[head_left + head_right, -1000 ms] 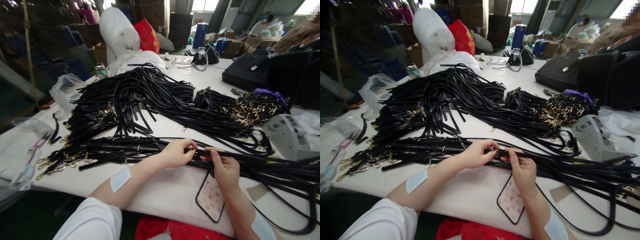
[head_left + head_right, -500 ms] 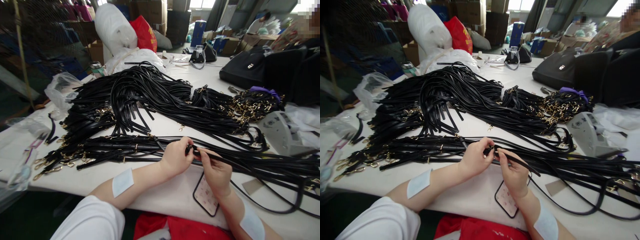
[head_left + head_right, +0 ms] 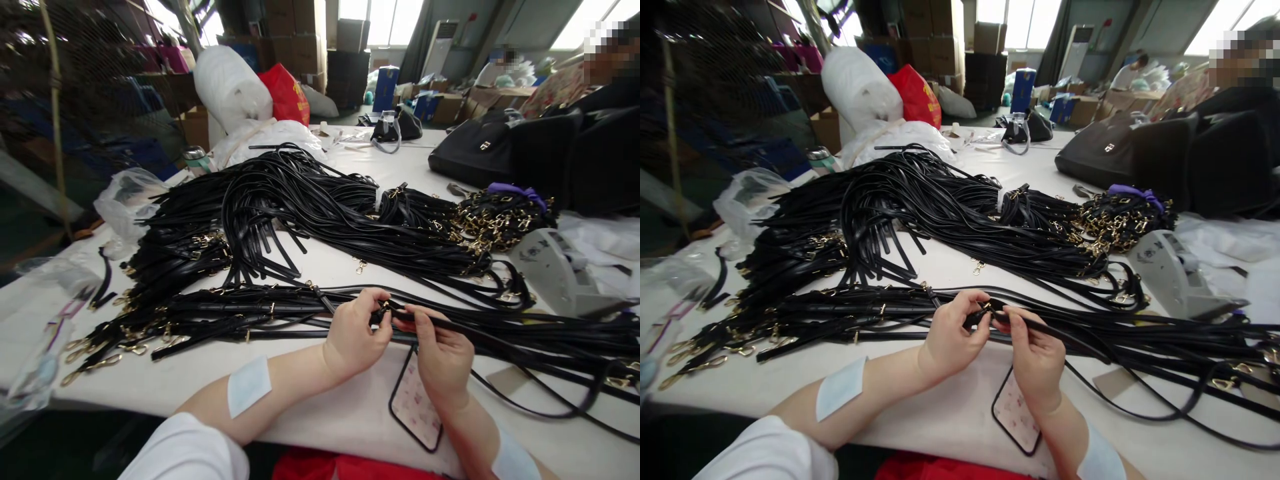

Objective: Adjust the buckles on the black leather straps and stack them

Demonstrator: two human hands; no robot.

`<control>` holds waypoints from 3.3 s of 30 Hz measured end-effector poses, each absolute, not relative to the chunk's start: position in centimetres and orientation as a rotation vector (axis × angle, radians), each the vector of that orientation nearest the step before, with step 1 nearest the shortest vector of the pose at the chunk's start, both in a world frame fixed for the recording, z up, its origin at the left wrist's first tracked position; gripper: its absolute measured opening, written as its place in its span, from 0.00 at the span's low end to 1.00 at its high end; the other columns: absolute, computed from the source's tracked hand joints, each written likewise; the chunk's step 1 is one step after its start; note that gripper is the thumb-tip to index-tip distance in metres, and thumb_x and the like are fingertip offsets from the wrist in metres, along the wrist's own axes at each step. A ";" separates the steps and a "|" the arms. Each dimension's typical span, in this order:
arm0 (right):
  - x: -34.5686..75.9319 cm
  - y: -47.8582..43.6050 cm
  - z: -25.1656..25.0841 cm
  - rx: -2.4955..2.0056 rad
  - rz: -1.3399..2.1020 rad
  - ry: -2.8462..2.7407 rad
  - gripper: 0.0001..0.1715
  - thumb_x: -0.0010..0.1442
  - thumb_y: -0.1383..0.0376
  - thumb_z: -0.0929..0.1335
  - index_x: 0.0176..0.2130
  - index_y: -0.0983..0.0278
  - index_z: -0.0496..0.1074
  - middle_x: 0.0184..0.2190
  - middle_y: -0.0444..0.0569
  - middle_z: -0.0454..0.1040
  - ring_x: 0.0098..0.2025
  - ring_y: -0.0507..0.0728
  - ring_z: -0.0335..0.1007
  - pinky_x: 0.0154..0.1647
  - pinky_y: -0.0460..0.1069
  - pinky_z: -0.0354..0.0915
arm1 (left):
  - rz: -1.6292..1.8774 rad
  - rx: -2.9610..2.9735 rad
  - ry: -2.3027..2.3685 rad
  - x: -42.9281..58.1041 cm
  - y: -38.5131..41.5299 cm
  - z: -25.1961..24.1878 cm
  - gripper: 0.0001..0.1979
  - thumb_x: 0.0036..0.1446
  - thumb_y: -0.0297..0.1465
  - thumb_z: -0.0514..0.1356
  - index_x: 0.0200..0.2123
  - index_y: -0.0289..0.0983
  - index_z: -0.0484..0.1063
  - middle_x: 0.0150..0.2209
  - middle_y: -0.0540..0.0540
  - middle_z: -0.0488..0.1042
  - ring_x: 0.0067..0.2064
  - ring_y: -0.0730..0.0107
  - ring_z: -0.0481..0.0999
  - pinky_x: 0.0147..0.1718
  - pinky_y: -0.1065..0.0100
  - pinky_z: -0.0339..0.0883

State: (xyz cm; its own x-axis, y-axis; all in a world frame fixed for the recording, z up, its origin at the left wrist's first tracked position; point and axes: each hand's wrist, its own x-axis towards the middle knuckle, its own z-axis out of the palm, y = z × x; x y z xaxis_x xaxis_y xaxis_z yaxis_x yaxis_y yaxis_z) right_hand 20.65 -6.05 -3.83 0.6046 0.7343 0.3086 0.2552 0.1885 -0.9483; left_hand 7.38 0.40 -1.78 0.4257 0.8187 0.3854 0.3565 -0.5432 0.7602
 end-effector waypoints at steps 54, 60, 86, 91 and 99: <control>24.6 -4.8 -2.1 -1.201 0.632 -1.103 0.25 0.67 0.47 0.59 0.37 0.59 0.75 0.38 0.49 0.72 0.34 0.54 0.65 0.35 0.49 0.64 | 0.691 1.995 0.697 7.0 2.7 -1.7 0.09 0.55 0.34 0.64 0.38 0.36 0.75 0.36 0.48 0.80 0.34 0.70 0.76 0.33 0.71 0.68; 25.9 -4.1 -1.9 -1.496 0.466 -1.456 0.20 0.65 0.57 0.65 0.25 0.62 0.72 0.42 0.50 0.73 0.43 0.57 0.68 0.44 0.52 0.64 | 0.759 1.949 0.718 6.7 2.9 -1.4 0.10 0.56 0.34 0.64 0.39 0.34 0.76 0.36 0.46 0.80 0.35 0.69 0.77 0.36 0.70 0.70; 23.7 -5.0 -1.9 -1.380 0.306 -1.639 0.14 0.66 0.64 0.61 0.31 0.61 0.71 0.36 0.49 0.75 0.42 0.57 0.70 0.60 0.61 0.56 | 0.745 2.145 0.614 6.9 2.3 -1.6 0.12 0.57 0.36 0.64 0.42 0.36 0.76 0.36 0.45 0.80 0.33 0.69 0.77 0.35 0.69 0.71; 24.7 -4.6 -1.7 -1.362 0.499 -1.518 0.10 0.64 0.61 0.66 0.32 0.61 0.72 0.39 0.49 0.73 0.43 0.58 0.70 0.46 0.52 0.66 | 0.874 1.916 0.708 6.7 2.9 -1.1 0.10 0.51 0.34 0.69 0.36 0.34 0.78 0.33 0.47 0.81 0.32 0.70 0.77 0.35 0.71 0.71; 23.8 -4.9 -1.4 -1.320 0.478 -1.608 0.10 0.64 0.63 0.65 0.30 0.61 0.71 0.35 0.49 0.73 0.40 0.57 0.70 0.47 0.54 0.66 | 0.706 2.015 0.643 6.7 2.8 -1.6 0.11 0.54 0.35 0.66 0.39 0.35 0.78 0.36 0.45 0.81 0.34 0.69 0.78 0.36 0.69 0.71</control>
State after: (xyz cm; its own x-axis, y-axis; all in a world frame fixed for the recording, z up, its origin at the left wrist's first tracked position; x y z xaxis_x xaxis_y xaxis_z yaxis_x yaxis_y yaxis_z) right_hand 23.75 -4.88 -1.43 0.0520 0.9042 0.4239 0.5257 0.3362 -0.7814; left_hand 6.69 2.77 -1.57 0.7044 0.6704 0.2333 0.1694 -0.4780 0.8619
